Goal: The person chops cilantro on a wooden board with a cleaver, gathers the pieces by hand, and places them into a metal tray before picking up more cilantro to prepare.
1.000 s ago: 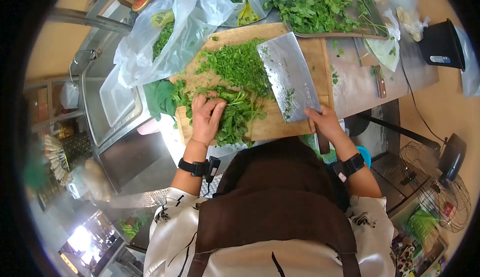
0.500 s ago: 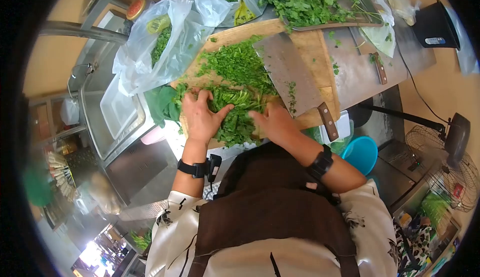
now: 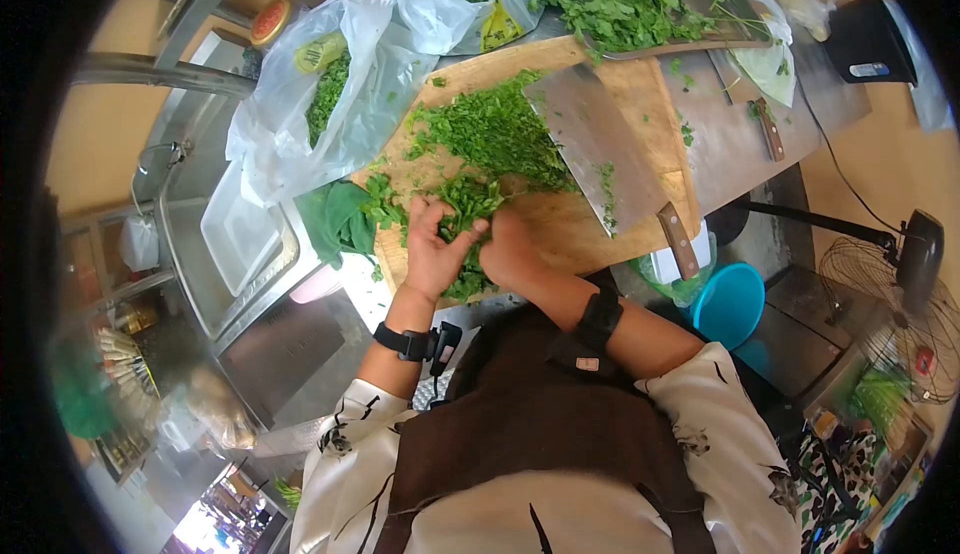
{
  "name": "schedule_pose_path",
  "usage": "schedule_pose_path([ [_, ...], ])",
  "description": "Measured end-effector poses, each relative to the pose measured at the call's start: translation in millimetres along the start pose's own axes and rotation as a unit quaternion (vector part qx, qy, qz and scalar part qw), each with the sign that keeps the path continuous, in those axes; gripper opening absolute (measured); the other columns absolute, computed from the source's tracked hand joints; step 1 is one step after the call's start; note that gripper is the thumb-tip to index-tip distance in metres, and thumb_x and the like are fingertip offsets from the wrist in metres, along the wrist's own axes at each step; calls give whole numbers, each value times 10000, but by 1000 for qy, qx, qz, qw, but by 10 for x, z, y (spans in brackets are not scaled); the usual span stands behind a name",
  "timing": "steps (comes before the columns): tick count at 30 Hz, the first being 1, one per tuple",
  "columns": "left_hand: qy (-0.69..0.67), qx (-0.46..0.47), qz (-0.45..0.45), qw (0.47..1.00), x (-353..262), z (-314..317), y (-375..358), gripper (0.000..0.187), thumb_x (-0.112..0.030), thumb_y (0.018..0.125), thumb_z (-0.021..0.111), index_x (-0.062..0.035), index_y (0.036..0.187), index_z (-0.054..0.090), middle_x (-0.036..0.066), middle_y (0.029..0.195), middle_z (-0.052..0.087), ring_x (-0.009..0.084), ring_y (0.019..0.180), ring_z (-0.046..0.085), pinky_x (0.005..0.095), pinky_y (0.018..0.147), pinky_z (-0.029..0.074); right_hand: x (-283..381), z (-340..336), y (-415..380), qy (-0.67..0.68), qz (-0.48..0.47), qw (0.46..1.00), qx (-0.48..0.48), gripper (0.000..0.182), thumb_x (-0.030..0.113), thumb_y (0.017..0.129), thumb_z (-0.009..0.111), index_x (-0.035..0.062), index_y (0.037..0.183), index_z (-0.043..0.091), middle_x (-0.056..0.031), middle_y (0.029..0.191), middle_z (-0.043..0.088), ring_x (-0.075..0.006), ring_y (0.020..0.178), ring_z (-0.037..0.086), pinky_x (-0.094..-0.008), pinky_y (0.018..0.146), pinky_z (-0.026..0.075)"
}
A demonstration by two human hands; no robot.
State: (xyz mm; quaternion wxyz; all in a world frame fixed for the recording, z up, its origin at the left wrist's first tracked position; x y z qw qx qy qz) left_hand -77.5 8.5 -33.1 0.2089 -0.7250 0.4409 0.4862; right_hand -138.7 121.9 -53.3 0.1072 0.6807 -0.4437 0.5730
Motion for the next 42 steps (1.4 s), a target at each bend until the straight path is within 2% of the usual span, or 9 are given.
schedule_pose_path([
  [4, -5, 25, -11, 1000, -142, -22, -48, 263, -132, 731, 795, 6, 807, 584, 127, 869, 435, 288, 871, 454, 369, 769, 409, -11, -8, 59, 100, 67, 989, 89, 368, -62, 814, 455, -14, 1156, 581, -166, 1072, 658, -277, 978, 626, -410, 859, 478],
  [7, -29, 10, -15, 999, -83, 47, -120, 231, -142, 761, 773, 0, 777, 591, 126, 839, 427, 282, 870, 452, 366, 760, 400, 83, -11, 129, 177, -82, 972, 132, 344, -55, 814, 455, -17, 1122, 602, -212, 1052, 662, -316, 976, 642, -413, 830, 488],
  [13, 34, -78, -39, 996, -56, 138, -145, 248, -61, 710, 802, -66, 697, 554, 115, 850, 429, 282, 846, 463, 364, 739, 407, -44, -62, 200, -248, 57, 947, 197, 243, 38, 804, 537, -69, 1017, 584, -297, 951, 638, -441, 905, 630, -499, 762, 489],
  [25, 151, -125, 27, 980, -113, 278, -167, 272, -36, 629, 805, -106, 736, 565, 121, 883, 452, 328, 885, 462, 424, 768, 406, 299, -496, 128, -228, -167, 958, 54, 305, 57, 830, 551, -33, 1122, 551, -204, 1054, 588, -377, 971, 586, -448, 798, 492],
  [28, 148, -119, 19, 982, -98, 248, -179, 270, -34, 634, 806, -101, 739, 567, 129, 901, 447, 328, 909, 464, 417, 787, 412, 245, -286, 197, -285, -329, 900, 23, 381, 31, 818, 551, -53, 1190, 547, -201, 1109, 548, -345, 1022, 552, -425, 821, 493],
  [30, 153, -113, 11, 982, -81, 267, -200, 266, -32, 651, 811, -90, 750, 571, 141, 929, 434, 324, 947, 468, 390, 813, 424, 118, -281, 191, -307, -331, 892, 0, 409, 18, 809, 552, -72, 1207, 539, -210, 1122, 528, -345, 1035, 542, -422, 832, 489],
  [37, 87, -112, -31, 989, -36, 225, -210, 276, -55, 652, 825, -79, 778, 581, 139, 943, 426, 326, 960, 463, 374, 838, 425, -50, -283, 68, -189, -197, 962, -29, 424, -13, 798, 534, -95, 1214, 534, -241, 1111, 521, -383, 1035, 537, -403, 838, 476],
  [40, 42, -86, -30, 995, -93, 201, -239, 285, -53, 655, 818, -81, 812, 581, 140, 950, 425, 337, 964, 461, 391, 844, 418, -66, -224, -22, -126, -177, 974, -68, 443, -35, 793, 507, -62, 1234, 541, -187, 1055, 570, -307, 960, 579, -352, 799, 475],
  [42, 49, -85, -7, 995, -118, 224, -282, 295, -44, 652, 809, -86, 830, 578, 143, 955, 428, 346, 964, 460, 412, 840, 414, -329, -191, 61, 138, 11, 990, 23, 466, -27, 795, 503, -37, 1260, 537, -135, 1012, 595, -236, 906, 582, -317, 788, 463],
])
Point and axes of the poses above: each hand's wrist, its own y-axis towards the middle knuckle, its own z-axis out of the palm, x = y × z, the point moved 7 cm from there along y, towards the middle knuckle
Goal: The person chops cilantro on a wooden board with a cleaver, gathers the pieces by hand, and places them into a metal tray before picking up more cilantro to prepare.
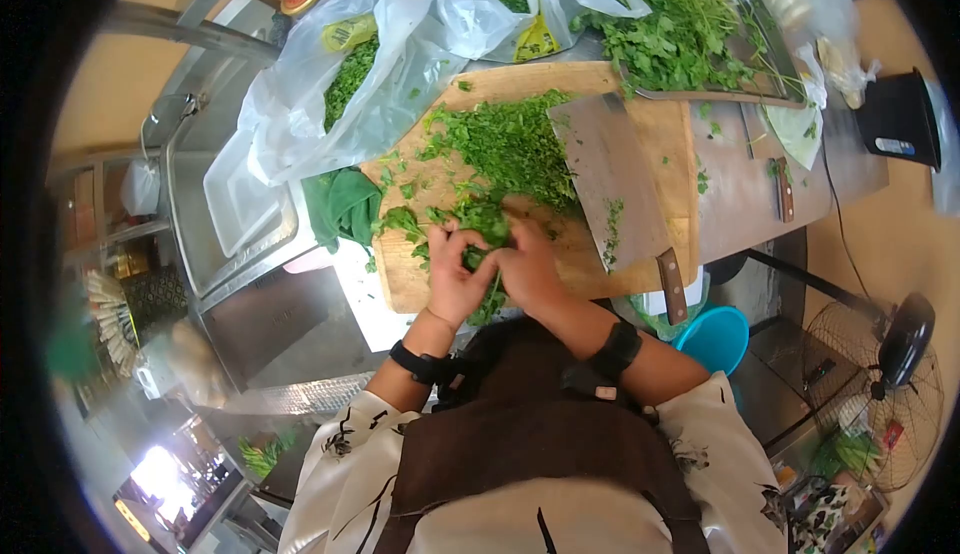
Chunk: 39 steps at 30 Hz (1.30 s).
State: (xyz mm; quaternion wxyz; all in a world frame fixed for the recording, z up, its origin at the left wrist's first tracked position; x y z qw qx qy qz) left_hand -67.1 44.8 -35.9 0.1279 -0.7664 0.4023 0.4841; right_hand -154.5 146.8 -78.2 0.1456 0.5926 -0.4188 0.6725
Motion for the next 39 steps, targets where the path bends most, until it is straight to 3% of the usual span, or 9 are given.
schedule_pose_path([
  [2, 47, -5, 38, 998, -66, 79, 6, 298, -26, 646, 793, -94, 838, 576, 144, 957, 432, 354, 968, 461, 429, 837, 410, -102, 5, -18, 192, 124, 973, 37, 492, 22, 807, 515, -27, 1296, 525, -45, 958, 618, -130, 864, 559, -281, 758, 451],
  [5, 77, -6, 65, 995, -105, 138, 22, 297, 1, 610, 774, -101, 811, 581, 141, 941, 441, 364, 977, 473, 446, 829, 412, 65, -220, 93, -80, 128, 975, 161, 494, 62, 824, 501, -4, 1313, 531, -104, 997, 641, -154, 848, 598, -291, 738, 469],
  [6, 77, -4, 69, 995, -108, 135, 28, 294, 4, 605, 772, -100, 804, 582, 138, 935, 441, 365, 976, 476, 445, 826, 414, 288, -240, 156, -240, 38, 946, 214, 420, 90, 850, 502, 9, 1256, 573, -173, 1030, 643, -242, 801, 638, -329, 728, 501],
  [10, 82, -9, 88, 993, -109, 118, 31, 275, 12, 595, 762, -93, 780, 587, 132, 922, 446, 359, 975, 487, 435, 812, 425, 1073, -192, 316, -500, -118, 837, 189, 325, 86, 869, 528, 41, 1180, 610, -199, 1073, 619, -348, 856, 635, -386, 770, 513],
  [17, 74, -11, 94, 993, -149, 62, 23, 237, 12, 625, 733, -73, 804, 603, 131, 897, 471, 363, 964, 518, 426, 805, 469, 1344, 547, 1177, -478, -526, 675, 200, 383, 0, 825, 548, 63, 1202, 575, -165, 1091, 568, -370, 970, 587, -439, 809, 486],
  [26, 25, -37, 85, 995, -65, 22, -8, 267, 1, 615, 753, -78, 817, 597, 120, 912, 465, 343, 935, 509, 426, 801, 458, 1126, 1101, 1549, -543, -420, 661, 305, 93, 16, 762, 568, 59, 823, 624, -127, 886, 579, -355, 905, 589, -456, 757, 488],
  [29, 23, -54, 92, 994, -61, 28, -19, 266, -4, 614, 752, -77, 819, 598, 121, 920, 473, 345, 945, 515, 429, 817, 463, 1155, 1314, 1318, -475, -476, 665, 324, 158, 54, 784, 581, 57, 917, 666, -116, 821, 572, -340, 831, 593, -450, 724, 484],
  [35, 36, -63, 102, 992, -73, 8, -30, 242, -34, 629, 752, -69, 818, 604, 127, 922, 489, 352, 959, 519, 453, 848, 460, 917, 1539, 930, -459, -543, 581, 396, 173, 100, 759, 588, 81, 905, 679, -82, 821, 576, -281, 885, 563, -410, 722, 455],
  [39, 94, -82, 120, 985, -155, -11, -33, 228, -53, 638, 752, -76, 820, 616, 134, 932, 499, 364, 985, 523, 477, 873, 451, 803, 1143, 770, -500, -441, 543, 510, 196, 114, 773, 570, 61, 926, 681, -82, 876, 594, -295, 928, 542, -426, 791, 438],
])
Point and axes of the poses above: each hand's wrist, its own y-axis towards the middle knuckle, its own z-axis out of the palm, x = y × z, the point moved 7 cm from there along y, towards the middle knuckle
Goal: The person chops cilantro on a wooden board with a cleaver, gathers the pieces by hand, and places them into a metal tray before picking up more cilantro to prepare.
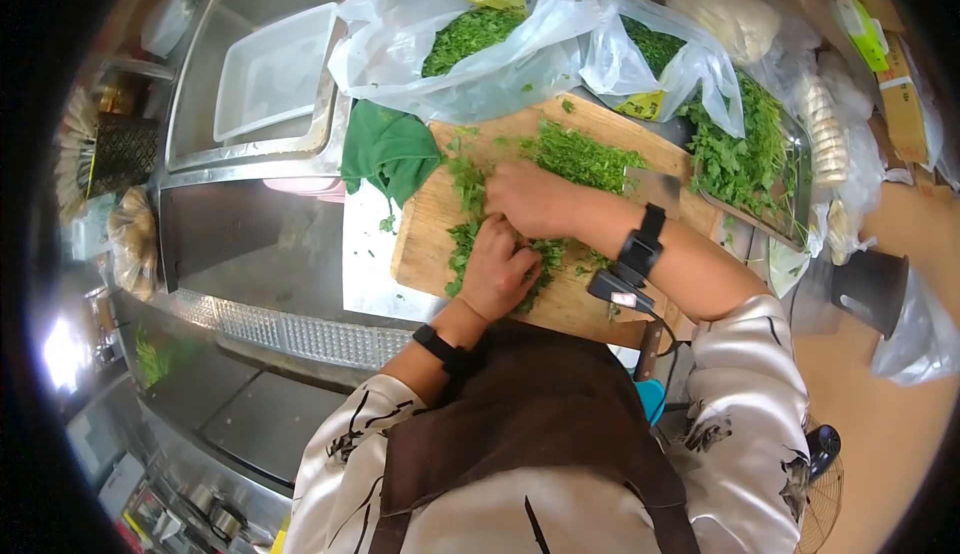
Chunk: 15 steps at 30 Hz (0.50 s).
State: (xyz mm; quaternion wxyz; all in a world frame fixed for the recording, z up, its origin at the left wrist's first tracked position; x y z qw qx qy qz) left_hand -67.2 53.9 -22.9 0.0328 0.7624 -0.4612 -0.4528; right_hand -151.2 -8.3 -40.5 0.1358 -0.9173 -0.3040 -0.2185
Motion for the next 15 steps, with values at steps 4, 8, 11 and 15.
schedule_pose_path([
  [4, 53, 2, 24, 998, -50, 13, -35, 237, -55, 632, 766, -85, 822, 629, 143, 965, 518, 372, 1016, 526, 483, 893, 449, 29, 29, -374, 128, 113, 982, 81, 252, 111, 820, 514, 32, 1018, 648, -136, 975, 615, -327, 974, 549, -445, 865, 430],
  [8, -27, 37, -43, 998, 91, 45, -27, 274, -66, 616, 790, -88, 839, 631, 138, 957, 517, 362, 956, 521, 464, 825, 455, 146, -95, -436, 203, 235, 949, 50, 359, 150, 843, 523, 36, 1177, 589, -163, 1103, 613, -350, 1028, 547, -455, 912, 418],
  [11, -27, 26, -68, 997, 110, 39, -2, 269, -61, 617, 788, -99, 829, 627, 124, 923, 495, 348, 886, 507, 427, 745, 459, 323, -201, -537, 174, 199, 961, -85, 401, 147, 851, 546, 43, 1238, 564, -177, 1158, 609, -364, 1049, 553, -454, 926, 424],
  [15, -23, 47, -63, 997, 88, 32, 17, 289, -51, 597, 798, -122, 812, 619, 113, 927, 486, 329, 883, 503, 412, 748, 453, 520, -623, -1016, 56, 199, 935, -289, 349, 128, 847, 550, 47, 1184, 589, -168, 1128, 632, -373, 1065, 565, -486, 938, 419],
])
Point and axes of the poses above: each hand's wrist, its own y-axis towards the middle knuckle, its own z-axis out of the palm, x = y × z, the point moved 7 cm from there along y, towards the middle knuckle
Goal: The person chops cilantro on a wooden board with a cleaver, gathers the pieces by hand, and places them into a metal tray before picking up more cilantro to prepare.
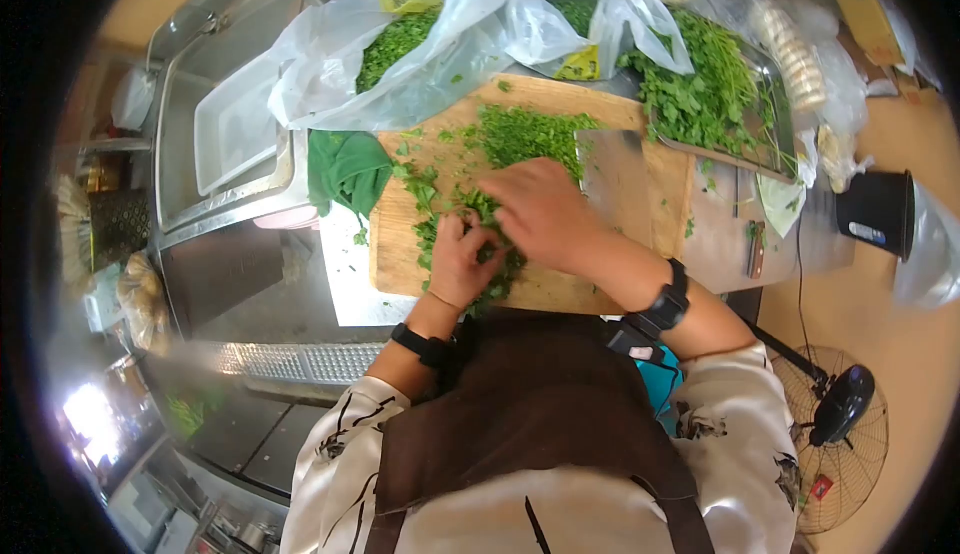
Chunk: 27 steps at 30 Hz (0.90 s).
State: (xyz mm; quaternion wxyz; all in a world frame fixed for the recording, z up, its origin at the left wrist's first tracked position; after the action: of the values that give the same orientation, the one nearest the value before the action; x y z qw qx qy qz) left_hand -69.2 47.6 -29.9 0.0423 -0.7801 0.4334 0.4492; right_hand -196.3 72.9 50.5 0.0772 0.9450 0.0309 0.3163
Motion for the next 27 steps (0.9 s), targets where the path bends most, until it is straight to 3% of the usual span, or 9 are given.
schedule_pose_path([
  [4, 1, 9, -17, 1000, 30, 48, -16, 295, -34, 595, 802, -122, 801, 610, 114, 914, 466, 333, 921, 491, 421, 773, 421, -631, -417, -1017, -76, 252, 961, -84, 358, 75, 816, 624, 51, 1171, 584, -165, 1105, 617, -383, 1055, 556, -448, 907, 447],
  [6, 18, 16, -14, 1000, 1, 50, -4, 288, -35, 601, 799, -118, 795, 604, 118, 912, 464, 336, 924, 487, 429, 786, 417, -639, -488, -1519, -154, 308, 935, -84, 391, 80, 813, 656, 32, 1190, 561, -181, 1066, 601, -385, 1045, 557, -449, 887, 460],
  [9, 41, 14, 21, 999, -60, 35, 39, 275, -40, 611, 795, -110, 787, 596, 127, 910, 460, 342, 931, 481, 440, 803, 410, -726, -307, -2188, -154, 407, 899, -51, 451, 101, 800, 676, 11, 1216, 527, -197, 1080, 572, -388, 1049, 553, -451, 880, 467],
  [12, 51, 26, 42, 997, -86, 58, 52, 263, -53, 626, 799, -98, 780, 591, 138, 911, 455, 349, 939, 475, 443, 805, 410, -843, -85, -2487, -28, 486, 870, -85, 510, 121, 775, 708, -4, 1226, 507, -212, 1130, 547, -393, 1070, 541, -443, 897, 464],
  [15, 37, 47, 16, 998, -55, 65, 53, 258, -69, 642, 809, -88, 777, 590, 147, 917, 450, 353, 944, 474, 437, 801, 415, -764, -112, -2436, -47, 468, 881, -57, 544, 138, 760, 726, 1, 1236, 499, -222, 1131, 543, -408, 1060, 537, -433, 911, 461],
  [18, 26, 56, 5, 998, -25, 66, 45, 258, -80, 652, 816, -82, 779, 593, 148, 925, 448, 353, 949, 475, 430, 797, 420, -722, -103, -2491, -122, 376, 915, -85, 480, 118, 762, 731, 2, 1170, 504, -180, 1009, 587, -353, 944, 605, -406, 794, 521],
  [21, 19, 54, 7, 998, -20, 82, 47, 256, -78, 653, 816, -79, 782, 595, 145, 928, 449, 351, 949, 476, 431, 797, 420, -1153, 179, -2936, 317, 507, 784, -167, 370, 32, 781, 694, 21, 1090, 491, -107, 893, 593, -232, 710, 631, -334, 590, 525],
  [24, 24, 48, 11, 998, -29, 68, 34, 252, -68, 649, 811, -80, 780, 596, 140, 927, 449, 353, 945, 476, 430, 793, 421, -614, -192, -2547, 535, 491, 674, -138, 318, -31, 802, 663, 41, 1047, 473, -51, 861, 568, -111, 561, 556, -251, 473, 455],
  [27, 26, 44, 18, 999, -35, 73, 40, 251, -54, 643, 803, -83, 782, 596, 139, 930, 453, 353, 940, 479, 423, 789, 426, -375, -425, -2511, 399, 496, 753, -166, 311, -35, 831, 643, 60, 1071, 471, -45, 859, 572, -89, 508, 505, -241, 471, 435],
])
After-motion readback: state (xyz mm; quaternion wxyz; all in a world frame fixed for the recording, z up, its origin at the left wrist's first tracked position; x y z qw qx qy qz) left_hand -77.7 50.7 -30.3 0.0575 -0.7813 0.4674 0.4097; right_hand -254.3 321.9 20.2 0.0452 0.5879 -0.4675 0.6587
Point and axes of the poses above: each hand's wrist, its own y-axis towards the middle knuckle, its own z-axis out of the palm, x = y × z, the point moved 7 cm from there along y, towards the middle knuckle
